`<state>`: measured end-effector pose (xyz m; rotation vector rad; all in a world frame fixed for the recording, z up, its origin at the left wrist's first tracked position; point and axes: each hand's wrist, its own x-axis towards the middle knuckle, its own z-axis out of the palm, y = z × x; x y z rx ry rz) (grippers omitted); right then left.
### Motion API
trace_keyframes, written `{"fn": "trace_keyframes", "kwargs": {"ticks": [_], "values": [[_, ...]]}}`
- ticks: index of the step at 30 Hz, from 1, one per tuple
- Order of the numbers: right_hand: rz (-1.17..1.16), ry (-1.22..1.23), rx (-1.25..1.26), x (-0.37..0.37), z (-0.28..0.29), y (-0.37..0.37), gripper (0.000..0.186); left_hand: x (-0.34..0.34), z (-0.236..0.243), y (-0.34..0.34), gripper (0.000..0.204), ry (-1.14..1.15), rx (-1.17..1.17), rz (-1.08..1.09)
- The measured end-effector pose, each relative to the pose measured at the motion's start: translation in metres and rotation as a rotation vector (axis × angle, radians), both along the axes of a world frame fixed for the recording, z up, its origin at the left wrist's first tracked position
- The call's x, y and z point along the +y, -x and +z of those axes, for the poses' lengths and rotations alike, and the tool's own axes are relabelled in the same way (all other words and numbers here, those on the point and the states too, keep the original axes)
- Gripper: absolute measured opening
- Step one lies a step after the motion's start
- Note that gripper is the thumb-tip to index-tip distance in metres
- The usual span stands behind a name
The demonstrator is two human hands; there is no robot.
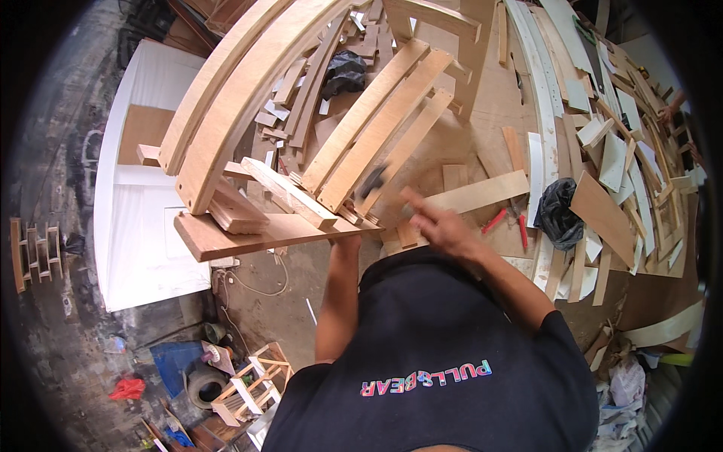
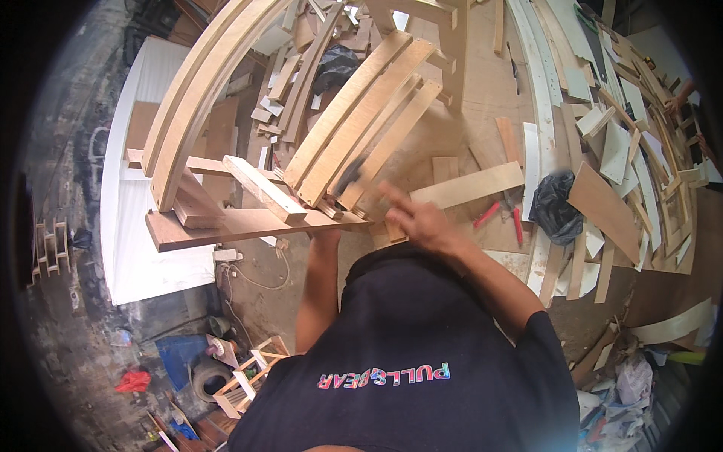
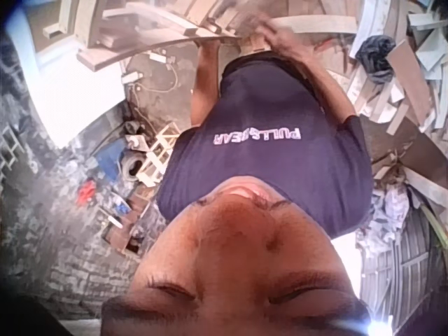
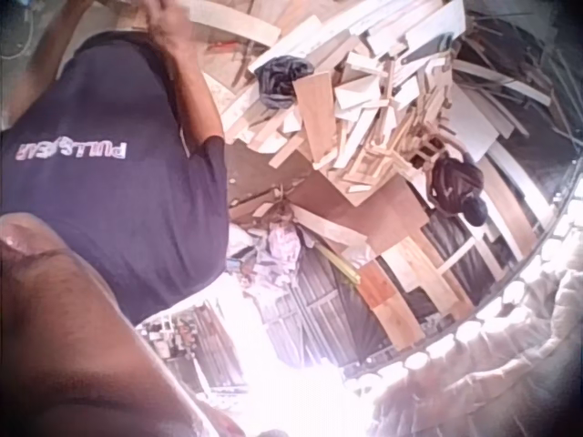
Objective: The person constructs a wooden furniture frame by hammering nails into wooden slats at a workbench.
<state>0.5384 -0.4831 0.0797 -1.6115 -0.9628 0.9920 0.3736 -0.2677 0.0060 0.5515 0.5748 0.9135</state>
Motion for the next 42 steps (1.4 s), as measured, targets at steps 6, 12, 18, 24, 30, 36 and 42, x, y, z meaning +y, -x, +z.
{"fn": "trace_keyframes", "kwargs": {"ticks": [6,12,18,24,30,36,42], "values": [[-0.105,0.169,0.324,-0.002,0.003,-0.025,0.060,0.000,-0.002,0.005,0.052,0.006,-0.008,-0.033],[0.089,0.083,-0.006,-0.008,0.004,-0.003,0.058,0.001,-0.005,0.010,0.054,0.007,-0.017,-0.049],[0.015,-0.146,-0.213,0.001,-0.014,0.012,0.059,0.004,-0.009,0.008,0.056,0.003,-0.035,-0.074],[-0.069,0.122,0.178,-0.003,0.014,-0.012,0.060,0.004,-0.009,0.012,0.057,0.005,-0.045,-0.076],[0.020,-0.004,-0.084,-0.004,-0.007,-0.010,0.062,0.007,-0.012,0.008,0.059,0.007,-0.058,-0.090],[0.071,0.016,-0.008,-0.003,0.006,0.010,0.062,0.009,-0.012,0.008,0.060,0.007,-0.046,-0.104],[0.074,0.015,-0.118,-0.007,0.001,0.002,0.066,0.012,-0.014,0.007,0.062,0.012,-0.048,-0.113]]}}
